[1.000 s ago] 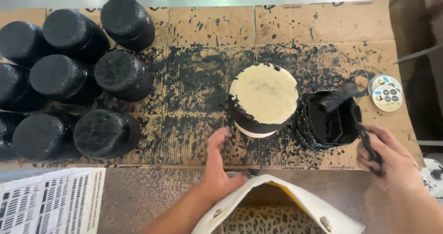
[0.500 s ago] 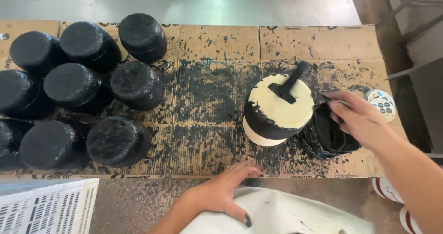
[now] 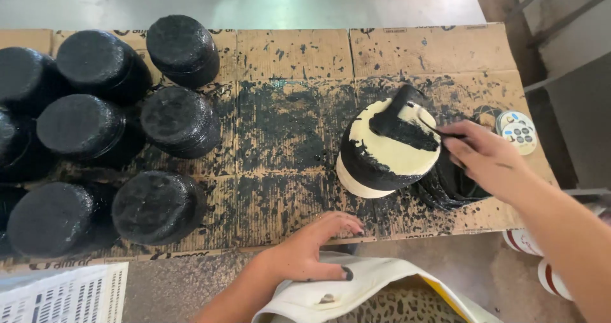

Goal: Applying black wax to cheese wheels using a brush and placing them into a storage crate

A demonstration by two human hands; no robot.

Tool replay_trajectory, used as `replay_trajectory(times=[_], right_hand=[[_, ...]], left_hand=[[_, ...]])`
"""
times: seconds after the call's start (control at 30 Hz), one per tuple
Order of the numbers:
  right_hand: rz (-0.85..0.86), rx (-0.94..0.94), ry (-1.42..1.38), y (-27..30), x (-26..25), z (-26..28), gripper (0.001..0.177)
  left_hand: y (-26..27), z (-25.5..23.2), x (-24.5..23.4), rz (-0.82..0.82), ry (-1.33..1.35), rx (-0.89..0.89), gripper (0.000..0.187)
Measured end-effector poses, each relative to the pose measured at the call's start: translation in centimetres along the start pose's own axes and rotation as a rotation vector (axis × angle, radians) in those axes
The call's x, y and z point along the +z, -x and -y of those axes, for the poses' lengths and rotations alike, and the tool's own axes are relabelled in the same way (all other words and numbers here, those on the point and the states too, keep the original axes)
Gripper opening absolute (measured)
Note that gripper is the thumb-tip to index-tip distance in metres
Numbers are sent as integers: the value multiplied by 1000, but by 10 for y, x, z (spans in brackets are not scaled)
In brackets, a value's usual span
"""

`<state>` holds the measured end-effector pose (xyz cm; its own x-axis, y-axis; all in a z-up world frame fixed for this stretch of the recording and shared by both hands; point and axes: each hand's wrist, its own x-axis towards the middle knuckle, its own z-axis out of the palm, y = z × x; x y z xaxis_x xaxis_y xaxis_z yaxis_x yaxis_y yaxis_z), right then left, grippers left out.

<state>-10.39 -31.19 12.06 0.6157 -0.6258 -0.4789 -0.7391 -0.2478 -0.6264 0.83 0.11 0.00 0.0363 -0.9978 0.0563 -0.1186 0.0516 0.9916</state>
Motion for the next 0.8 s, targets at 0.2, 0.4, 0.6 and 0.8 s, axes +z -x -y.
replay_trajectory(times=[0.2, 0.4, 0.6, 0.8], right_hand=[[-108, 90, 20, 35, -28, -65, 37], [-37, 18, 271, 24, 9, -23, 36], [-66, 126, 373, 49, 2, -29, 37], [-119, 113, 458, 50, 5, -22, 38]], left_hand=[[9, 15, -11, -23, 25, 12, 61], [8, 33, -14, 25, -4, 3, 70], [7, 36, -29, -3, 16, -137, 69], [1, 62, -37, -272, 203, -248, 41]])
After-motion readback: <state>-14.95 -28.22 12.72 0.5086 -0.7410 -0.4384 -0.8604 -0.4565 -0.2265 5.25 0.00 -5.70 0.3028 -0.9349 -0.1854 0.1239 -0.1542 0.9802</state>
